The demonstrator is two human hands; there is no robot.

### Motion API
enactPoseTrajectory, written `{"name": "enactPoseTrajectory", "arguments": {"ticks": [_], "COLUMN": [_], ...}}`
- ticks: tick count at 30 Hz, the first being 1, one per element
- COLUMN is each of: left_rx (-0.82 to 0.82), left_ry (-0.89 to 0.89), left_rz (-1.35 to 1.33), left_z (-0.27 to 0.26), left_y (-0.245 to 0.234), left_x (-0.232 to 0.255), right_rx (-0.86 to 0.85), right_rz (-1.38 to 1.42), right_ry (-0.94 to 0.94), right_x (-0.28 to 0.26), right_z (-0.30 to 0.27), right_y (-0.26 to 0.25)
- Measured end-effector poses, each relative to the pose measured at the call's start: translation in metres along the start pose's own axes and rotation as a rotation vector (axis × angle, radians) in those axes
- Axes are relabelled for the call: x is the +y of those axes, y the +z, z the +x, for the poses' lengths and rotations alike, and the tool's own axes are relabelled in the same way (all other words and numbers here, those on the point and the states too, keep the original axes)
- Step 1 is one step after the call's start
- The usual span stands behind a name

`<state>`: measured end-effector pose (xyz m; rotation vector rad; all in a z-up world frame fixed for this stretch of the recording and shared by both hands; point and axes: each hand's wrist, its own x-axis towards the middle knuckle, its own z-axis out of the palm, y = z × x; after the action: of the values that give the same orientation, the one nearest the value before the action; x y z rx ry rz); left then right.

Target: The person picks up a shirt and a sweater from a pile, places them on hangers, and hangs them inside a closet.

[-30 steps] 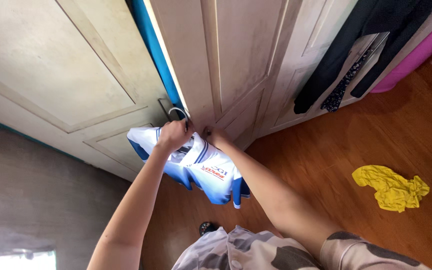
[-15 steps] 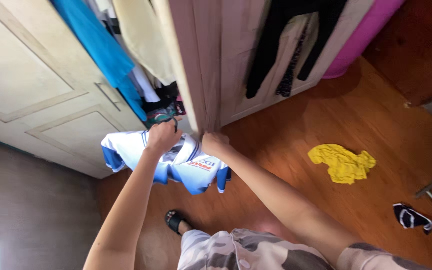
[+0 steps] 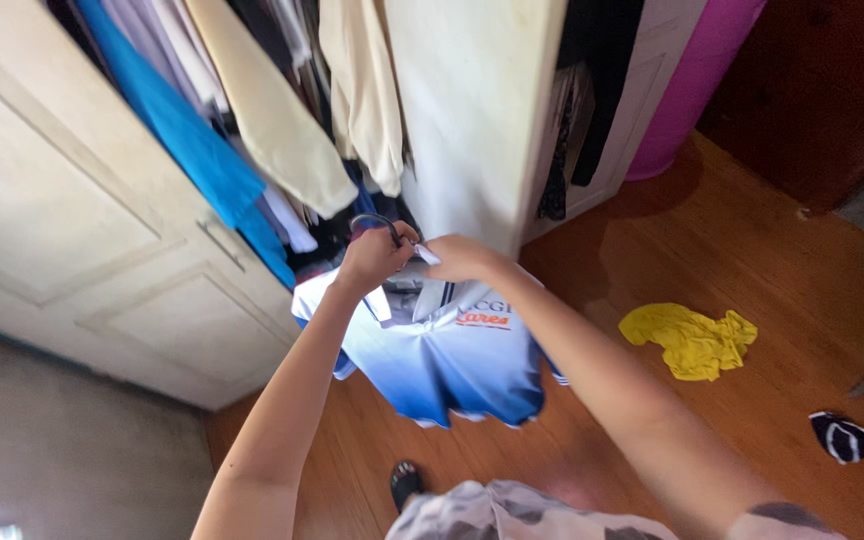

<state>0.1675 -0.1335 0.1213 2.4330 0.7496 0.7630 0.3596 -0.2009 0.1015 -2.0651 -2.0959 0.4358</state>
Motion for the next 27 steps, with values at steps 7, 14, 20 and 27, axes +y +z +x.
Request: {"name": "enactPoseTrajectory", "arguments": {"ticks": [7, 14, 20, 27], "left_rx": [-0.111, -0.016, 0.226, 0.199], "left_ry": [0.019, 0.146, 0.395, 0.486], "left_rz": [0.053, 0.0, 0.101, 0.205], "left_z": [0.055, 0.118, 0.169, 0.203], "left_y": [-0.037, -0.056, -0.092, -0.159], "left_x": [0.023, 0.018, 0.008, -0.011], "right_rx": [-0.243, 0.085, 0.282, 0.522], "right_rz": [0.352, 0.339, 0.825, 0.771], "right_ry": [-0.132, -0.157, -0.232, -0.124], "right_x": [0.009, 0.002, 0.009, 0.005], "right_z": [-0.022, -0.012, 0.029, 0.086], "right_y": [-0.09, -0.109, -0.125, -0.195]}}
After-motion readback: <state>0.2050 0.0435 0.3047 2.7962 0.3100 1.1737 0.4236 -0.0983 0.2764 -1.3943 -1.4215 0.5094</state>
